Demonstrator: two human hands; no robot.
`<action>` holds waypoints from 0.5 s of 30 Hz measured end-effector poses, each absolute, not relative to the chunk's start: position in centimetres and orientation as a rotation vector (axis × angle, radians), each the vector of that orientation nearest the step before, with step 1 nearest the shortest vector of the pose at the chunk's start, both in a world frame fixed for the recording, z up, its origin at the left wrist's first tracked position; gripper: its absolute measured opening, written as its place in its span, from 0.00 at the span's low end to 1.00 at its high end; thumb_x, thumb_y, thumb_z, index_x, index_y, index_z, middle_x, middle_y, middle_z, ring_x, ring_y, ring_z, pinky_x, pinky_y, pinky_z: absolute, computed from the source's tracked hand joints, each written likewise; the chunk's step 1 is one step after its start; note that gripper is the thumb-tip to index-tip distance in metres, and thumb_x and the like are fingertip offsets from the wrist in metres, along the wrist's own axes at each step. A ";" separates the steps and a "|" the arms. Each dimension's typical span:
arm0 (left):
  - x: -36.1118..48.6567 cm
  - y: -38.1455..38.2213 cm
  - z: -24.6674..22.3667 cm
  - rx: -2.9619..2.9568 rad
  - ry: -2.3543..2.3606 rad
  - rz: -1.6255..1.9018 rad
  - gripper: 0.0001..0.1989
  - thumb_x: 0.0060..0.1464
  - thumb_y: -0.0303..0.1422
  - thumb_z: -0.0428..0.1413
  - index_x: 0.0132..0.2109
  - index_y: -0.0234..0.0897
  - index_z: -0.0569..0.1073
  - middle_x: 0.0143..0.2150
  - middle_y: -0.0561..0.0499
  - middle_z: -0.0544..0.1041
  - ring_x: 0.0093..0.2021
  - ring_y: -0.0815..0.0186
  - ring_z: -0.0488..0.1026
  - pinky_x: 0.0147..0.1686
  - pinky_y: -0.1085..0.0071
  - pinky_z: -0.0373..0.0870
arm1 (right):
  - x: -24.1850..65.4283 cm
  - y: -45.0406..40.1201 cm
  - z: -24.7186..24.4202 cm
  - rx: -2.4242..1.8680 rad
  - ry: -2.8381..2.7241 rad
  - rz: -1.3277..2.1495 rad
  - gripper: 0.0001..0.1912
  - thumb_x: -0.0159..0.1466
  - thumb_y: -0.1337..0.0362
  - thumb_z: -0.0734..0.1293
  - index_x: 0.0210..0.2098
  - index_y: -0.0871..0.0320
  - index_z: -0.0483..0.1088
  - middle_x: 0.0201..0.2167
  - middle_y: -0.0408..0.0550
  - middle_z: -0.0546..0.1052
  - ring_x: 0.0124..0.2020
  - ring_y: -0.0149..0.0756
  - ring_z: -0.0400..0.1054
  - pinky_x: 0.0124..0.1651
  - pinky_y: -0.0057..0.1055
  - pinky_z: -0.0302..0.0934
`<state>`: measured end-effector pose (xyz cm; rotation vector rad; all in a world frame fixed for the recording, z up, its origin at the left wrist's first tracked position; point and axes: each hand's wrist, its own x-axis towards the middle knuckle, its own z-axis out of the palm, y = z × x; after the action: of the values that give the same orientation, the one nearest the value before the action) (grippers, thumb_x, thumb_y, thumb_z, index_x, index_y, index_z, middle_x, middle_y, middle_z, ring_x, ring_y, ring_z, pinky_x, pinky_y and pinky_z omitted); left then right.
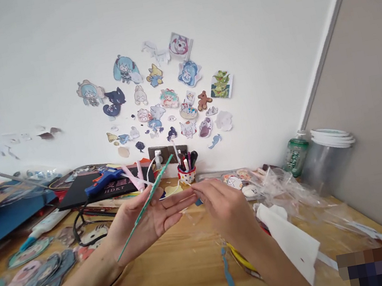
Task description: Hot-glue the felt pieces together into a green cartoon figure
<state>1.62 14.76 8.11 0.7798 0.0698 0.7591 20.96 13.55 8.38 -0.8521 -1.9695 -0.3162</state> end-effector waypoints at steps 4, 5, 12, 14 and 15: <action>1.6 14.4 8.6 0.778 0.052 0.765 0.12 0.54 0.37 0.50 0.42 0.36 0.71 0.53 0.44 0.68 0.59 0.57 0.58 0.49 0.72 0.61 | 20.7 13.4 8.2 -0.866 -1.986 -0.541 0.10 0.62 0.74 0.57 0.39 0.63 0.68 0.32 0.51 0.75 0.35 0.34 0.68 0.37 0.31 0.63; 1.5 14.3 8.8 0.778 0.063 0.770 0.11 0.53 0.36 0.50 0.41 0.36 0.71 0.54 0.44 0.68 0.59 0.57 0.58 0.49 0.71 0.61 | 20.6 13.2 8.3 -0.870 -1.984 -0.596 0.09 0.62 0.74 0.58 0.39 0.63 0.68 0.31 0.51 0.75 0.34 0.34 0.68 0.37 0.31 0.62; 1.0 12.3 10.9 0.782 0.157 0.848 0.16 0.54 0.38 0.49 0.21 0.35 0.65 0.53 0.48 0.68 0.58 0.56 0.59 0.44 0.71 0.65 | 20.2 10.9 9.9 -0.842 -1.882 -0.975 0.10 0.58 0.75 0.63 0.40 0.63 0.67 0.31 0.51 0.76 0.34 0.36 0.68 0.36 0.31 0.61; 1.3 11.7 11.3 0.782 0.231 0.866 0.18 0.54 0.39 0.49 0.20 0.35 0.63 0.53 0.49 0.69 0.58 0.57 0.60 0.44 0.71 0.64 | 20.2 10.6 10.1 -0.800 -1.893 -1.025 0.12 0.57 0.76 0.63 0.42 0.65 0.66 0.33 0.53 0.76 0.36 0.37 0.69 0.38 0.31 0.62; 1.4 11.4 11.4 0.782 0.236 0.872 0.18 0.53 0.39 0.49 0.20 0.35 0.63 0.52 0.49 0.69 0.58 0.57 0.60 0.45 0.71 0.64 | 20.2 10.6 10.2 -0.782 -1.905 -1.020 0.13 0.57 0.76 0.63 0.42 0.66 0.66 0.34 0.54 0.76 0.37 0.37 0.69 0.40 0.32 0.63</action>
<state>1.41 11.43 11.43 0.7818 0.2359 0.8716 20.23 10.57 10.17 -0.7821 -1.9048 -1.0196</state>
